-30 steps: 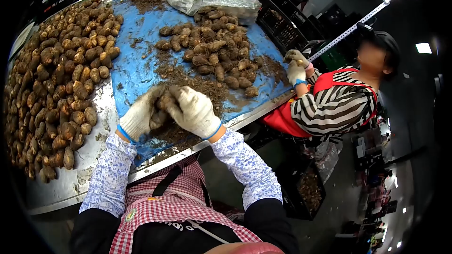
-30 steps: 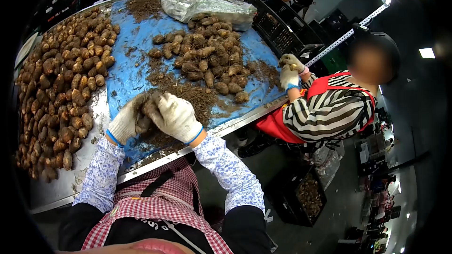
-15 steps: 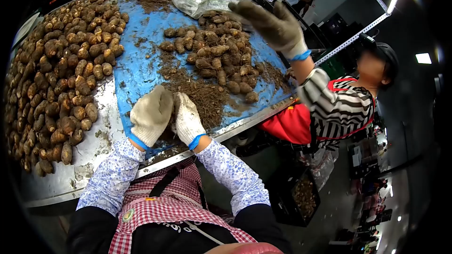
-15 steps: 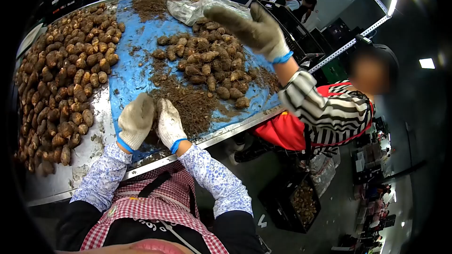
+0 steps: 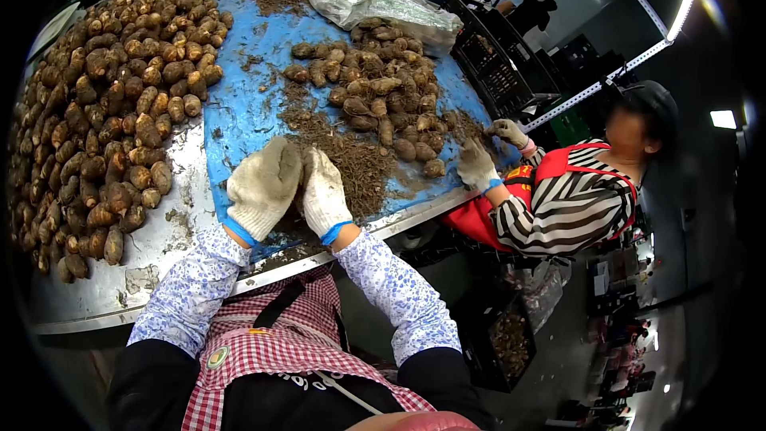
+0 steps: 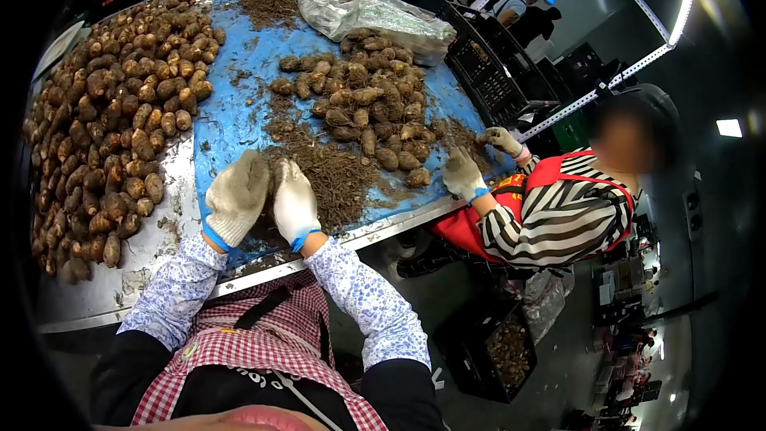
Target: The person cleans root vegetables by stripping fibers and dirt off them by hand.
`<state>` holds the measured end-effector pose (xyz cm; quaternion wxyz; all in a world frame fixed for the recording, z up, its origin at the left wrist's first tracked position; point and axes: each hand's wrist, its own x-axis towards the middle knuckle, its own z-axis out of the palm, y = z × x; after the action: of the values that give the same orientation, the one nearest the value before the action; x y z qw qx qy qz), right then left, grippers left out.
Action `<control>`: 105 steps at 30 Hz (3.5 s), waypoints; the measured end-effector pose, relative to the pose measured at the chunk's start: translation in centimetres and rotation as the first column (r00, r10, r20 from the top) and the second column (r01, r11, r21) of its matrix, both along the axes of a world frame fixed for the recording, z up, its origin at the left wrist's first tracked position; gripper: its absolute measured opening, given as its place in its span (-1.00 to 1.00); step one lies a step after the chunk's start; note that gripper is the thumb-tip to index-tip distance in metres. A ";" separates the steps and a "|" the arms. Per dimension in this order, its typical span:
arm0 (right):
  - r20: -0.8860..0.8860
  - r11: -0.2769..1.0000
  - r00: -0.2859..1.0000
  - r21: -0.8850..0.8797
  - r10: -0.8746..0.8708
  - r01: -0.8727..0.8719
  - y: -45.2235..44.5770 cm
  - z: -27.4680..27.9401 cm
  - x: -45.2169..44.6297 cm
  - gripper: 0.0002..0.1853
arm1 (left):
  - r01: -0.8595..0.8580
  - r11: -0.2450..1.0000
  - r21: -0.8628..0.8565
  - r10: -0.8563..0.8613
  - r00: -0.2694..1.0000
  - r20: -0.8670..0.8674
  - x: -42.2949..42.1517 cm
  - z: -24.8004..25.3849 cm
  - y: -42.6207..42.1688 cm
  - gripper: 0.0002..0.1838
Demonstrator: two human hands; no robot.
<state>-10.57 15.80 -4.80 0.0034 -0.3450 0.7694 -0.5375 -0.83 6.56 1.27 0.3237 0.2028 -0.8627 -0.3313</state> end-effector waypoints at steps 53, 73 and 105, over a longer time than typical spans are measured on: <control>0.236 0.935 0.913 0.043 0.333 -0.353 4.9 9.8 -1.8 -0.44 | 0.576 0.522 0.628 -0.483 0.807 -0.339 -0.4 2.0 -0.8 -0.47; 0.074 0.961 0.959 -0.029 0.275 -0.273 5.0 6.6 -1.9 -0.38 | 0.575 0.301 0.761 -0.330 0.812 -0.482 -1.1 1.0 -1.2 -0.56; -0.187 0.831 0.911 0.505 0.368 -0.232 4.3 9.9 1.1 -0.38 | 0.334 0.602 0.726 -0.192 0.942 -0.275 -1.0 -0.5 -1.6 -0.83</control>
<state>-9.51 20.07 5.09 0.0651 -0.5225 0.8051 -0.2730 -1.78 4.97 0.82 0.2268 0.1615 -0.6317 -0.7235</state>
